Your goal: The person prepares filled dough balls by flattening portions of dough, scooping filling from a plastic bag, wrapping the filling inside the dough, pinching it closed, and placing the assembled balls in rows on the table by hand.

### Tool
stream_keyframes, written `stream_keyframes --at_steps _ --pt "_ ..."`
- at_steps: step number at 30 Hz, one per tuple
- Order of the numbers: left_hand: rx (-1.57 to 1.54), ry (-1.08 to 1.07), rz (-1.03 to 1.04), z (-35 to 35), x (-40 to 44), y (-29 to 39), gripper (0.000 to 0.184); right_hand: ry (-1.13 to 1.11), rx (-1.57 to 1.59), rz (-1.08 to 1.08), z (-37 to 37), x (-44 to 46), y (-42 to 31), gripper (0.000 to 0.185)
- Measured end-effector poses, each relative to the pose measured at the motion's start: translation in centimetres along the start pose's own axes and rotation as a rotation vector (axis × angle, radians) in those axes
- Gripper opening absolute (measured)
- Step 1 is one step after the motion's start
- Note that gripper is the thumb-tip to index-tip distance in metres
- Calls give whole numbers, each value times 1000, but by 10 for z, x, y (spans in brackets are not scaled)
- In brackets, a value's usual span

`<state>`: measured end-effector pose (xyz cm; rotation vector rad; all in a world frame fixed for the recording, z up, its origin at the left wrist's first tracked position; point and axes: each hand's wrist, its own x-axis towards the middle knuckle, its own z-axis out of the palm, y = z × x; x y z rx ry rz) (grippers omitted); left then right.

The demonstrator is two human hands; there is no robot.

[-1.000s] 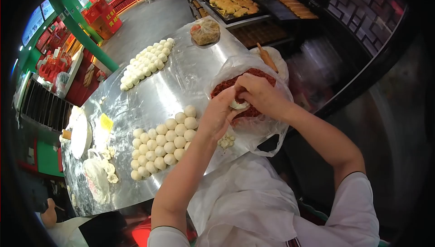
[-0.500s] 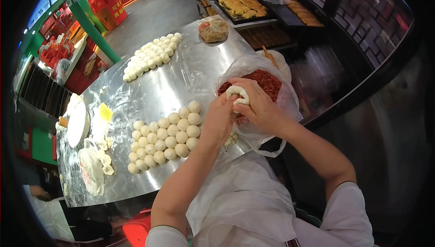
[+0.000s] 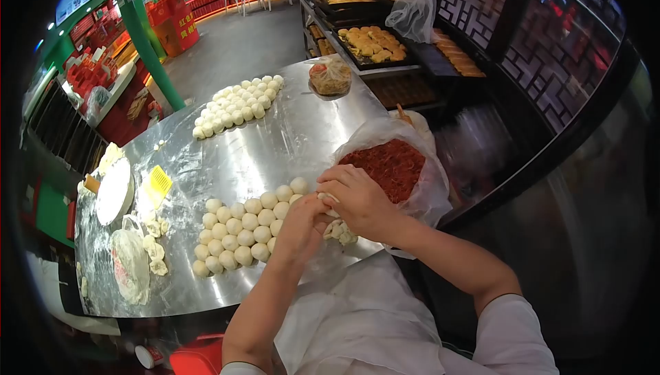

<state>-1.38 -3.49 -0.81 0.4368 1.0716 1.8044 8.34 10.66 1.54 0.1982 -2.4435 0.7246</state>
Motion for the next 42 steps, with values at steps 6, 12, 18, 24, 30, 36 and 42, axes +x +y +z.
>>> stream_keyframes --at_steps 6,12,18,24,30,36,42 --pt "-377 15 33 -41 -36 -4 40 -34 -54 -93 43 7 -32 23" --pt "-230 3 19 -30 -67 0 57 19 -104 -95 76 11 -19 23" --pt "-53 94 -55 -56 -74 5 61 -33 67 19 76 18 -40 28" --pt "265 294 197 -82 -67 -2 70 -307 398 469 67 7 -56 33" --pt "-181 226 443 -20 -66 -23 77 247 504 234 108 15 -69 54" --pt "20 403 356 -34 -76 -25 50 224 526 287 95 10 -54 60" --pt "70 218 -2 -51 -83 -17 68 -367 646 749 67 2 -57 20"
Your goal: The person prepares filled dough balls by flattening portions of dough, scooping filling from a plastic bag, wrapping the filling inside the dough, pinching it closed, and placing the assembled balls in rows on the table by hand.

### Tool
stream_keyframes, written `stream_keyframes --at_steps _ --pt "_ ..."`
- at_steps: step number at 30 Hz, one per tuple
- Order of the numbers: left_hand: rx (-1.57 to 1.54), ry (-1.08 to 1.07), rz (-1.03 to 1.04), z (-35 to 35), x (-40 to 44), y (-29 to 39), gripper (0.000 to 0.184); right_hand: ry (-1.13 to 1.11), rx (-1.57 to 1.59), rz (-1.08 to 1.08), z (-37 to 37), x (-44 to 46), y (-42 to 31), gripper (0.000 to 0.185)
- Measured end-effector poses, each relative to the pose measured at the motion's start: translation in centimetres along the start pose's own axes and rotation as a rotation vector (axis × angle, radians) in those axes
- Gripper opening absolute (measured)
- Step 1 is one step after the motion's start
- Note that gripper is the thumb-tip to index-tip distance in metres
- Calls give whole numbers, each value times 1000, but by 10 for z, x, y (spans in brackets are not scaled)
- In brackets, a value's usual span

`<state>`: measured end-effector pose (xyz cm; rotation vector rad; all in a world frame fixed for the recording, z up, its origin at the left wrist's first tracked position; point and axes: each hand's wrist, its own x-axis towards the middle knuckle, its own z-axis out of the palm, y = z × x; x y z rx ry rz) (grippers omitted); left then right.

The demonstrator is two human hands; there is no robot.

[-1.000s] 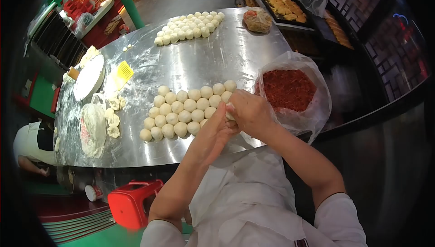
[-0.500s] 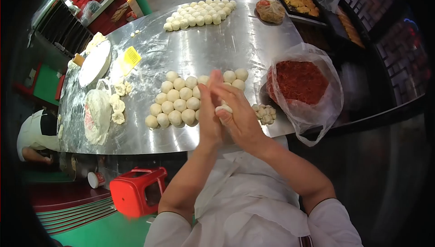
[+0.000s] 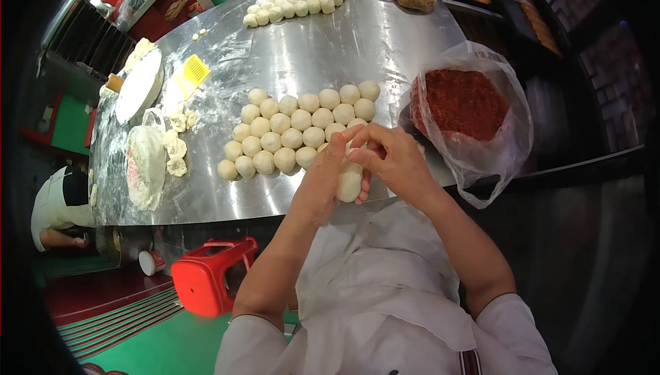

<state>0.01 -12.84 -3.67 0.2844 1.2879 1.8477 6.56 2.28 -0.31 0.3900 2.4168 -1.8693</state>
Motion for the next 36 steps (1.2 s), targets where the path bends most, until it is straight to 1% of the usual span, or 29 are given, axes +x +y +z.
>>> stream_keyframes --at_steps 1,3,4,5,7,8,10,11,13,14,16,17,18,19,20,22,23,25,26,28,29,31,32,34,36 --pt "0 -2 -11 1 0 -2 68 3 5 10 3 -1 5 20" --pt "-40 44 -69 1 0 -5 71 -35 -35 -246 13 1 20 13" --pt "24 -49 -80 -12 1 -11 70 117 -314 -509 19 1 28 10" --pt "23 -45 -86 -14 2 -16 70 114 -309 -503 24 3 34 10" --pt "199 125 4 -15 4 -23 67 289 -562 -705 32 6 43 9" --pt "200 129 0 -14 4 -24 67 286 -557 -702 33 8 44 9" --pt "123 224 -80 -12 1 -26 65 306 -494 -698 34 13 46 9" --pt "126 225 -85 -16 1 -27 65 307 -489 -694 30 20 51 9" --pt "25 -77 154 -32 1 -24 61 450 -570 -724 19 34 71 9" --pt "36 -80 150 -38 2 -14 61 459 -561 -723 13 32 79 9" --pt "242 134 77 -53 5 14 56 540 -827 -527 -1 29 97 16" --pt "253 129 115 -71 18 24 50 533 -815 -542 -4 27 106 16" --pt "266 121 150 -89 36 37 48 486 -809 -524 -5 22 116 21" --pt "379 181 157 -98 49 50 45 442 -804 -502 -5 18 123 26" --pt "489 237 162 -106 64 63 46 443 -798 -506 -5 15 124 26" --pt "856 183 236 -150 103 81 46 379 -753 -490 -5 9 124 38" --pt "855 187 237 -152 118 90 46 377 -753 -493 -4 8 125 38" --pt "1106 427 196 -149 140 104 44 359 -727 -464 -5 7 125 43" --pt "1105 428 199 -148 148 106 44 360 -730 -466 -5 6 125 43" --pt "1646 202 -283 -151 161 104 41 372 -753 -462 -5 7 124 42" --pt "1994 68 -106 -159 155 85 41 370 -750 -471 -4 7 125 42" --pt "2165 23 115 -179 148 73 38 392 -759 -471 -3 8 127 41" --pt "2172 36 101 -191 143 72 38 395 -763 -473 -3 9 128 43" --pt "1566 493 445 -215 129 74 31 394 -756 -489 -2 10 130 45" --pt "1546 663 474 -274 109 101 29 409 -759 -494 -1 8 130 47"
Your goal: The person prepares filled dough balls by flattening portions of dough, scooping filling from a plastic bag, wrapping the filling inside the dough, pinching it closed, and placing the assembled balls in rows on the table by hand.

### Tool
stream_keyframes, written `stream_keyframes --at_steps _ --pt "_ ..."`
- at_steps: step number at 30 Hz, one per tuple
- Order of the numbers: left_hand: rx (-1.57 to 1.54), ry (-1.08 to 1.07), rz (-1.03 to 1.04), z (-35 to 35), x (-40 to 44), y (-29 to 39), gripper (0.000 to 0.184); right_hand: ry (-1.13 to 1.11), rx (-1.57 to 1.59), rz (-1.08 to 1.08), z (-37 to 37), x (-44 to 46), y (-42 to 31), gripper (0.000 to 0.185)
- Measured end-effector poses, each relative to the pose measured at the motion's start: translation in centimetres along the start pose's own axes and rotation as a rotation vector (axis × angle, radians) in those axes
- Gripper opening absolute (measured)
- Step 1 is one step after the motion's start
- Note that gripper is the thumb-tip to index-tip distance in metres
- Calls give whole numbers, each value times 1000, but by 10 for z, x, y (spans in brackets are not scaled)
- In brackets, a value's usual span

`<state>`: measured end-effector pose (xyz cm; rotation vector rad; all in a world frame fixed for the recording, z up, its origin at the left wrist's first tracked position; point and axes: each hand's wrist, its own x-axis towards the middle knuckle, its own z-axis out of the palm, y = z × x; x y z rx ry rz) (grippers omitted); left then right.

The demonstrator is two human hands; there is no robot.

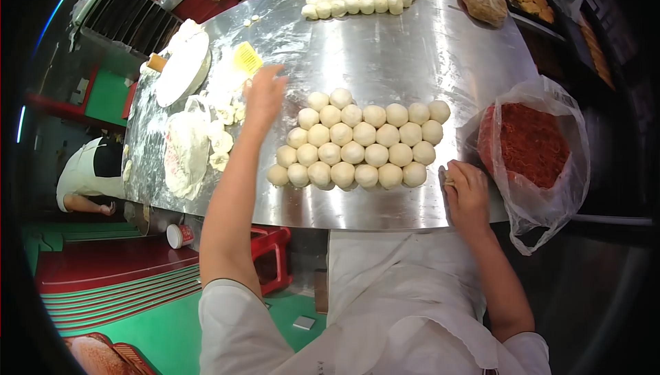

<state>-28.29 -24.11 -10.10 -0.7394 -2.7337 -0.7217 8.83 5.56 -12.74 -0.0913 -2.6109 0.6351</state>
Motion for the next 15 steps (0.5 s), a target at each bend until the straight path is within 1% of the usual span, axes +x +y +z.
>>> stream_keyframes --at_steps 2,3,4,5,6,7,8,9,10,11,12,13,15 --pt "307 50 -57 -27 -1 -72 38 21 -6 -3 0 0 -3 46" --pt "413 -29 -140 -45 -9 -89 42 41 -21 3 -1 1 -5 45" --pt "509 -100 -185 -52 -17 -111 38 47 -29 1 1 1 -6 45" --pt "590 -118 -191 -54 -26 -142 35 112 -27 -80 6 1 -5 44" --pt "626 -45 -74 -54 -41 -156 32 178 -60 -146 5 -3 1 44" --pt "371 -10 11 -58 -47 -162 28 159 -54 -197 6 -7 6 43" --pt "341 48 65 -62 -52 -147 22 146 -76 -210 2 -8 2 43" --pt "407 102 39 -63 -54 -138 21 76 -60 -194 -20 -2 -18 44" --pt "537 83 30 -71 -58 -122 18 90 -30 -218 -37 6 -30 46" --pt "504 102 43 -73 -61 -122 17 92 -59 -196 -60 11 -31 46" --pt "464 254 106 -71 -68 -127 13 109 -114 -193 -81 21 -31 45" --pt "452 253 122 -71 -68 -121 13 131 -165 -194 -96 33 -28 44" --pt "-40 277 -341 -81 -62 -107 13 -73 -243 80 -138 52 -3 41"
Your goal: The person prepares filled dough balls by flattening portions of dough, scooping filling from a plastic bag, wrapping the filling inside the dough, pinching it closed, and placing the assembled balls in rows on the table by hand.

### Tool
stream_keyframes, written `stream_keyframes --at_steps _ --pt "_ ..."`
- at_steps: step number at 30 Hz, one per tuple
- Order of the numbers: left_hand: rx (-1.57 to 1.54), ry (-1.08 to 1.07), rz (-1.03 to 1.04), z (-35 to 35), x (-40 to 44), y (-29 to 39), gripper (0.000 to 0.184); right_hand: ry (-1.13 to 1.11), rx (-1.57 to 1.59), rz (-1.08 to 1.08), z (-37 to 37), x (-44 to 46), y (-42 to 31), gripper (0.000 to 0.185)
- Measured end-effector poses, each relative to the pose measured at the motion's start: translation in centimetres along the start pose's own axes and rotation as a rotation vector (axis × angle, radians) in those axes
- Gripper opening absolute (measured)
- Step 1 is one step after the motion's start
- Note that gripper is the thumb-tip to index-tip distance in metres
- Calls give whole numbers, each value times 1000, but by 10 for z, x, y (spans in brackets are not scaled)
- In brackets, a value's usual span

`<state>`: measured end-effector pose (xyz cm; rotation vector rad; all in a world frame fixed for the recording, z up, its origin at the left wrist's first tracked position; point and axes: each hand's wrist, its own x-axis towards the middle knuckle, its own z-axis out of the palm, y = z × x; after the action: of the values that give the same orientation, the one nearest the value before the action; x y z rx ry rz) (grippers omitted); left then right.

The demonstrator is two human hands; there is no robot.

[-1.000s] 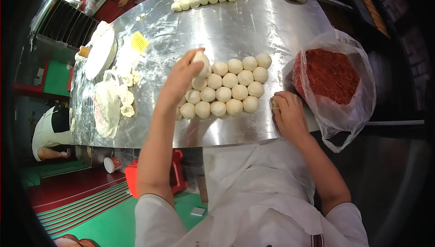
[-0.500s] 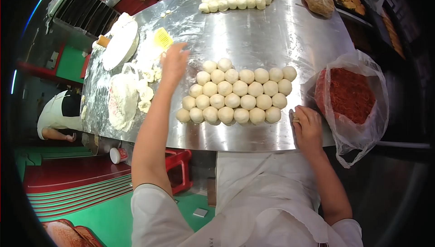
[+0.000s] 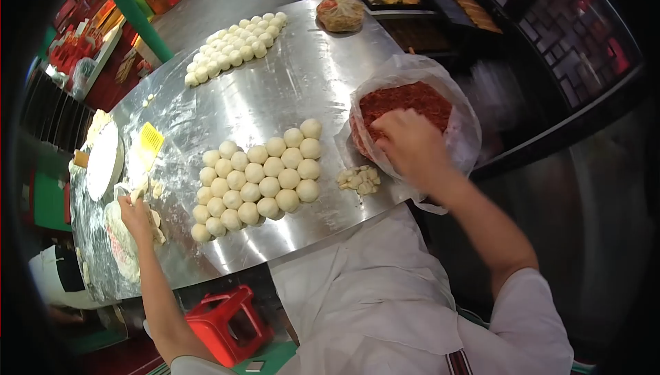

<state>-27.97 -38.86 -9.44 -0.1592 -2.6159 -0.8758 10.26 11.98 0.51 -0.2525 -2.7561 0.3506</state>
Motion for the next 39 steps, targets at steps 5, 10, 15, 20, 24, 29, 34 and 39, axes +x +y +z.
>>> stream_keyframes --at_steps 5,10,15,20,24,29,34,39 --pt "-611 -357 -94 18 -16 68 35 -175 -156 86 19 45 103 32" --pt "-790 -666 -30 28 -69 179 43 -189 -98 -54 31 60 117 31" --pt "-1038 -1051 -185 19 -115 264 46 -503 -45 -35 -2 39 118 34" --pt "-1140 -1234 -157 34 -151 347 47 -428 -218 -42 -16 17 118 23" --pt "-1206 -1306 -122 84 -185 397 45 -436 -175 31 -18 13 113 24" --pt "-1281 -1415 -207 124 -217 443 41 -21 429 -50 -37 9 99 20" --pt "-1343 -1542 -211 139 -234 469 38 36 425 -59 -36 -2 83 25" --pt "-1299 -1518 -101 163 -236 465 18 -42 537 -52 -34 -2 81 29"
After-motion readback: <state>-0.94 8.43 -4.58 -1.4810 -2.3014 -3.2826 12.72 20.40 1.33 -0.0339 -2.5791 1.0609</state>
